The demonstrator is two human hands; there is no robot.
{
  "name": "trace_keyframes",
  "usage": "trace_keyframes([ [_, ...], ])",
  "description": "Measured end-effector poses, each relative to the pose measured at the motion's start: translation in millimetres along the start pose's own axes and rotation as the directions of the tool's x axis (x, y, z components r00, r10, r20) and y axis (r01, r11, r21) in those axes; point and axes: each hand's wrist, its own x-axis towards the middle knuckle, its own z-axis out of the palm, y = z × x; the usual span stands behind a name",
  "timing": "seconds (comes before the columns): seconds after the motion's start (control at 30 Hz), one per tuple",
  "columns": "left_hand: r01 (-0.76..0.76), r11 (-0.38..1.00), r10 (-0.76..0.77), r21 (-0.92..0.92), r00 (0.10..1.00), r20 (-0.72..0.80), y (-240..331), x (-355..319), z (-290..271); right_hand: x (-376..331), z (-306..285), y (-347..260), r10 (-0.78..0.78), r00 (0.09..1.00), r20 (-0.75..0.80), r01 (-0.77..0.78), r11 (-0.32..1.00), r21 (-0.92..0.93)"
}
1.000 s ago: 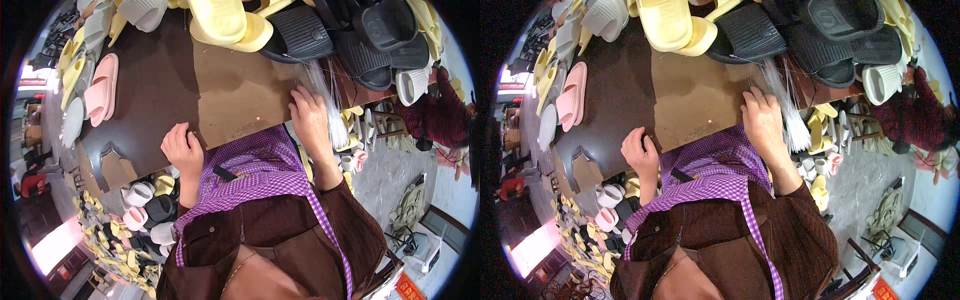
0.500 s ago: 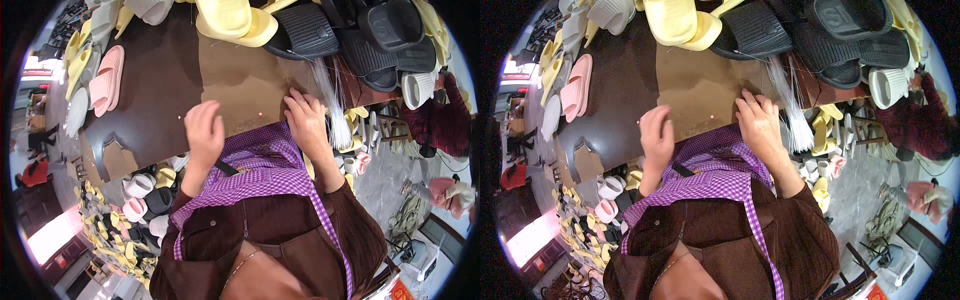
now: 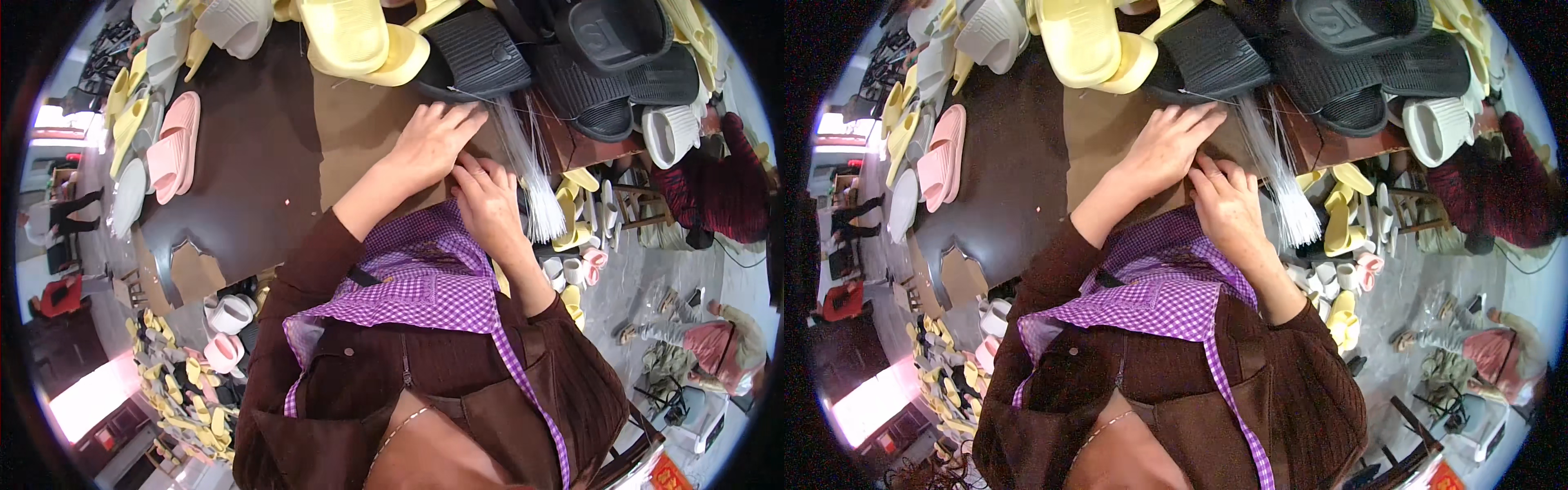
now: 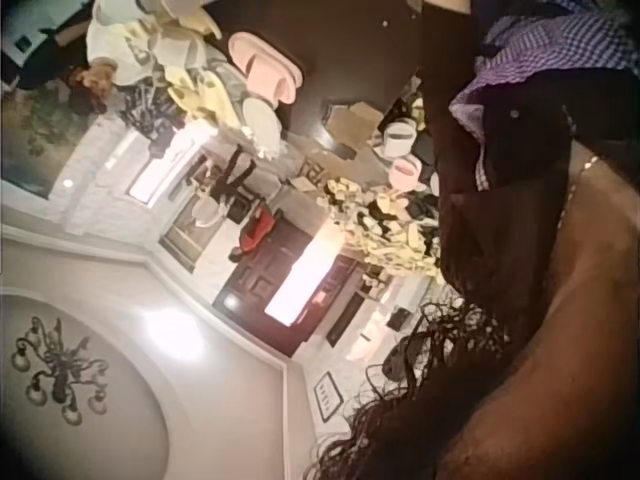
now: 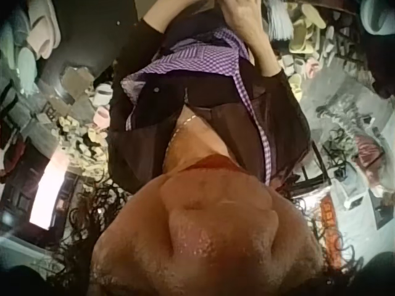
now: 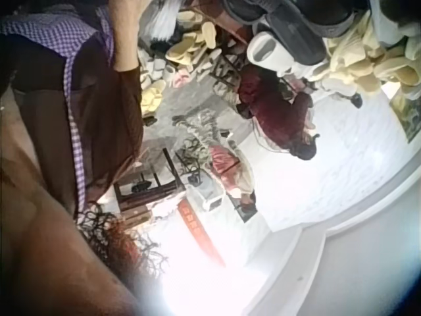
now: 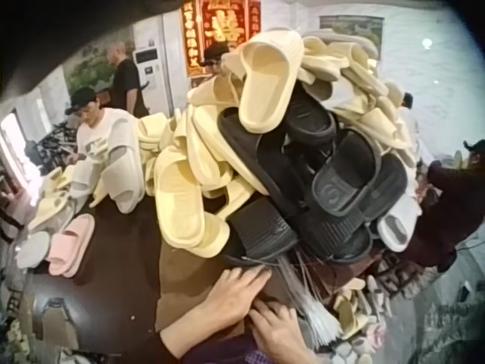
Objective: The person moves slippers aside on a table and fastens pairs of slippers together using plastic ties by hand.
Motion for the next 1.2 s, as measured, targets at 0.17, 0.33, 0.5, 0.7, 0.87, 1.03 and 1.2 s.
trace_keyframes([
  [0.17,-0.053,0.982,0.049,0.180,0.998,0.029,-2,14,14,1,-1,-1,0.013,1.000,0.007,-0.013,1.000,0.016],
  [0.33,-0.084,0.954,0.096,0.288,0.995,-0.027,-9,18,22,2,-1,0,0.013,1.000,-0.001,-0.013,0.999,0.040],
  [0.5,-0.089,0.952,0.100,0.292,0.995,-0.023,-10,12,17,-2,-4,2,-0.006,1.000,-0.016,0.007,0.999,0.053],
  [0.7,-0.084,0.954,0.082,0.288,0.996,0.018,-3,3,5,-4,-12,15,0.050,0.987,-0.152,-0.034,0.994,0.107],
  [0.87,-0.066,0.971,0.038,0.228,0.991,0.125,3,-18,-12,9,-16,24,0.084,0.975,-0.206,-0.072,0.995,0.065],
  [1.03,0.006,0.958,-0.037,0.286,0.994,0.102,18,-56,-38,15,-11,11,0.029,0.989,-0.146,-0.011,0.992,0.122],
  [1.2,0.060,0.952,-0.072,0.301,0.997,0.030,29,-97,-41,18,2,6,-0.044,0.989,-0.144,0.076,0.973,0.219],
])
